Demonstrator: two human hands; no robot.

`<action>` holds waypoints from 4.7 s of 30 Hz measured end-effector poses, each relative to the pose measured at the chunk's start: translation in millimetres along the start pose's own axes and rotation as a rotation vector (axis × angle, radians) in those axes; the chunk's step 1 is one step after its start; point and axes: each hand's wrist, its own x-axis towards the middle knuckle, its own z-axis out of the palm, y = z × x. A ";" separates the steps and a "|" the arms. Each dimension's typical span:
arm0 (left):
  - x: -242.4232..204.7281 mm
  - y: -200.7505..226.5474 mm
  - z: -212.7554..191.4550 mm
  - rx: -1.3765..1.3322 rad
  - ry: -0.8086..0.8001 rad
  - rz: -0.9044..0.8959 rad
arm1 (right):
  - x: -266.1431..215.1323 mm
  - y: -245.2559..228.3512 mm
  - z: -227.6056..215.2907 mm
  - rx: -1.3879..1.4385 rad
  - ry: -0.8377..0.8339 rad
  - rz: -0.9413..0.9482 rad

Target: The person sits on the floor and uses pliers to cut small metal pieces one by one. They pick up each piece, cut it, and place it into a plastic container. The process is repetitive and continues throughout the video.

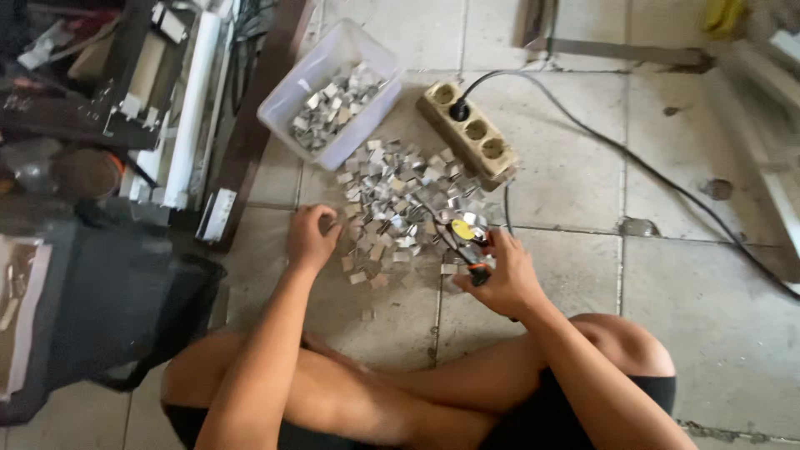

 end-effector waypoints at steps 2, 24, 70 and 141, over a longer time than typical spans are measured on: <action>-3.7 26.4 -20.9 -0.049 0.007 0.047 | 0.9 1.2 0.4 -0.023 0.006 -0.007; -119.6 160.8 -145.4 -0.769 0.264 0.526 | -26.4 -43.9 -13.5 -0.162 -0.011 -0.493; -120.8 157.1 -132.5 -1.012 0.242 0.514 | -28.8 -23.5 20.1 -0.072 0.058 -0.504; -93.3 15.2 -56.5 0.544 -0.681 -0.160 | -1.4 -13.0 -18.1 -0.569 -0.345 0.112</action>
